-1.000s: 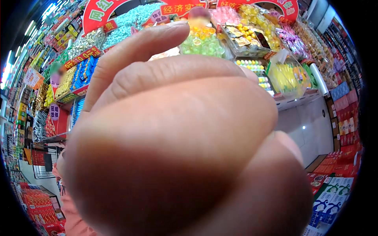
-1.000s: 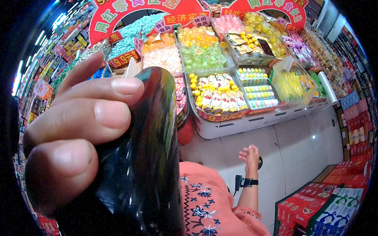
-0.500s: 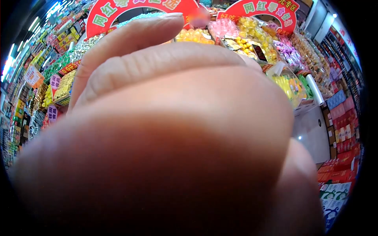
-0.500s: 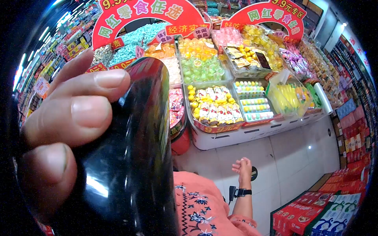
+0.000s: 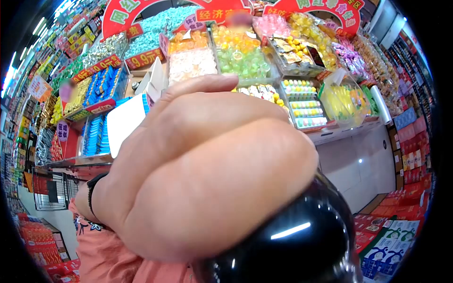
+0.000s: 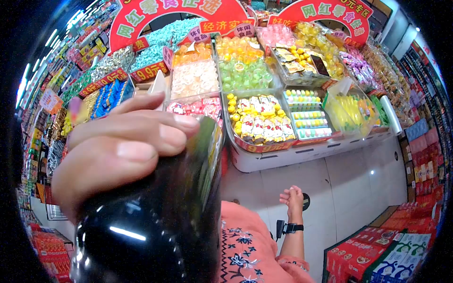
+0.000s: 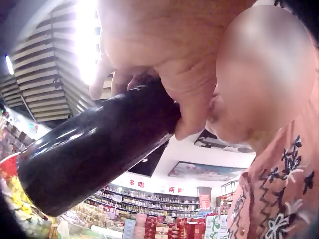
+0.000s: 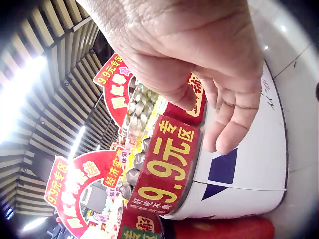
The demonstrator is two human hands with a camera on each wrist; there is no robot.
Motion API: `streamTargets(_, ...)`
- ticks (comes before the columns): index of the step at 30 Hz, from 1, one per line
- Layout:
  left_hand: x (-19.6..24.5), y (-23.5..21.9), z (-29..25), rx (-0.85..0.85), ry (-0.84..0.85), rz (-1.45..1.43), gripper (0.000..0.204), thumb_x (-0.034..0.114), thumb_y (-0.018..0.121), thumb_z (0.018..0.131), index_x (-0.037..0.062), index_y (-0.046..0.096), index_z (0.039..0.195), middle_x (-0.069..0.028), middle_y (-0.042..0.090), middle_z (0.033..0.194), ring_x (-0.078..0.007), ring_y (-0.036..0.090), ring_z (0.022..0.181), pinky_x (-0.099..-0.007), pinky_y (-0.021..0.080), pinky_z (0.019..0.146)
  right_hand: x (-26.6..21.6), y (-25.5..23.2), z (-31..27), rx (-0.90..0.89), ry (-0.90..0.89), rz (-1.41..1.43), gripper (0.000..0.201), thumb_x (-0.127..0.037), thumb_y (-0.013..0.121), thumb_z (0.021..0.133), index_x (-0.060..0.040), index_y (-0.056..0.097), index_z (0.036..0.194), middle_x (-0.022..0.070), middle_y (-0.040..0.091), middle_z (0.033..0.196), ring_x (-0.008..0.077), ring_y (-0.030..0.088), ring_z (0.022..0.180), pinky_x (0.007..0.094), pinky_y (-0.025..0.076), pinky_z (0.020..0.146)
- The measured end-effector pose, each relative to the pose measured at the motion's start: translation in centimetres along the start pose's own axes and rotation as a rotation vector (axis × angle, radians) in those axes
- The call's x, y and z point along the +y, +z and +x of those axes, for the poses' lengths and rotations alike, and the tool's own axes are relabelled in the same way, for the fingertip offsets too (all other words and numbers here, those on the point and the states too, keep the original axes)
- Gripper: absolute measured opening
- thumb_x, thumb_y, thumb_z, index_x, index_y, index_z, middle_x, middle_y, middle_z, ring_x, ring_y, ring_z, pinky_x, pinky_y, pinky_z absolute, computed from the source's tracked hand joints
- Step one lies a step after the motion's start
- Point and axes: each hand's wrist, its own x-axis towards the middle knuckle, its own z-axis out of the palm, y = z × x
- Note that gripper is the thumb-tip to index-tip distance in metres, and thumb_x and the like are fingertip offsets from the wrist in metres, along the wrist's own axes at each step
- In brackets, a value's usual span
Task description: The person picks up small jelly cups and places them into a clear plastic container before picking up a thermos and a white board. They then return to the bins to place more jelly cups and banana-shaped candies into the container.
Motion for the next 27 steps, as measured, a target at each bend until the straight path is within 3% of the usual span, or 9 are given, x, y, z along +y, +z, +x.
streamTargets(4,-3.6,2.2,-1.1,0.13,0.062,-0.177,0.042,0.039,0.065,0.093,0.0007,0.057,0.108,-0.0165,0.069,0.102,-0.0296,0.069,0.095,-0.0495,0.049,0.097,-0.5,0.3,-0.4,0.014,0.003,-0.053,0.042,-0.02,0.05,0.1,0.0,0.04,0.136,0.0149,0.061,0.102,0.0246,0.069,0.075,0.0343,0.06,0.059)
streamTargets(8,-5.0,0.8,-1.6,-0.078,0.081,-0.182,0.089,0.029,0.094,0.063,-0.0026,0.048,0.132,-0.0174,0.058,0.12,-0.0337,0.061,0.104,-0.0401,0.048,0.09,-0.6,0.3,-0.4,-0.003,0.01,-0.051,0.044,-0.019,0.05,0.1,0.0006,0.039,0.138,0.0151,0.061,0.102,0.0247,0.069,0.076,0.0344,0.06,0.058)
streamTargets(13,-5.0,1.9,-1.3,0.036,-0.085,-0.013,0.037,0.022,0.073,0.086,0.0004,0.063,0.113,-0.0123,0.072,0.105,-0.0267,0.066,0.104,-0.0392,0.048,0.1,-0.7,0.7,-0.3,-0.003,0.034,-0.046,0.043,-0.019,0.049,0.099,-0.0001,0.04,0.137,0.0156,0.062,0.103,0.0245,0.069,0.076,0.0337,0.06,0.058)
streamTargets(18,-4.7,1.5,-0.4,0.042,-0.049,0.048,0.031,0.025,0.068,0.089,0.0011,0.064,0.109,-0.0159,0.072,0.108,-0.0284,0.068,0.106,-0.0459,0.044,0.106,-0.7,0.7,-0.1,-0.004,0.033,-0.054,0.042,-0.018,0.048,0.1,-0.0004,0.041,0.136,0.0156,0.063,0.103,0.0242,0.069,0.076,0.0334,0.06,0.058)
streamTargets(23,-5.2,2.9,-0.1,0.261,0.15,0.109,0.029,0.02,0.066,0.093,0.0043,0.053,0.114,-0.0172,0.068,0.102,-0.032,0.07,0.098,-0.0552,0.047,0.1,-1.1,0.9,0.3,-0.002,0.039,-0.076,0.042,-0.018,0.048,0.1,-0.0007,0.04,0.137,0.0154,0.062,0.103,0.0245,0.069,0.077,0.0334,0.06,0.058)
streamTargets(24,-4.4,3.1,0.0,0.261,0.123,0.136,0.029,0.019,0.065,0.094,0.0054,0.051,0.115,-0.0174,0.067,0.103,-0.0324,0.069,0.099,-0.0558,0.047,0.1,-1.3,1.1,0.3,0.012,0.048,-0.086,0.042,-0.019,0.049,0.1,-0.0013,0.04,0.137,0.0151,0.062,0.102,0.0247,0.069,0.076,0.0336,0.06,0.058)
streamTargets(26,-2.7,2.6,0.4,0.174,0.055,0.174,0.03,0.019,0.063,0.095,0.0078,0.047,0.118,-0.0177,0.066,0.105,-0.0331,0.069,0.1,-0.057,0.047,0.1,-0.7,1.0,1.2,0.011,0.064,-0.069,0.042,-0.019,0.049,0.1,-0.0016,0.04,0.137,0.0149,0.062,0.102,0.0247,0.069,0.076,0.0337,0.059,0.058)
streamTargets(27,-1.9,0.4,1.1,0.0,0.009,0.14,0.028,0.02,0.06,0.097,0.0091,0.047,0.119,-0.0182,0.065,0.109,-0.0347,0.068,0.104,-0.0588,0.044,0.103,-0.4,0.9,1.6,0.011,0.072,-0.06,0.042,-0.019,0.049,0.1,-0.0018,0.04,0.137,0.0148,0.062,0.102,0.0247,0.069,0.076,0.0337,0.059,0.057)
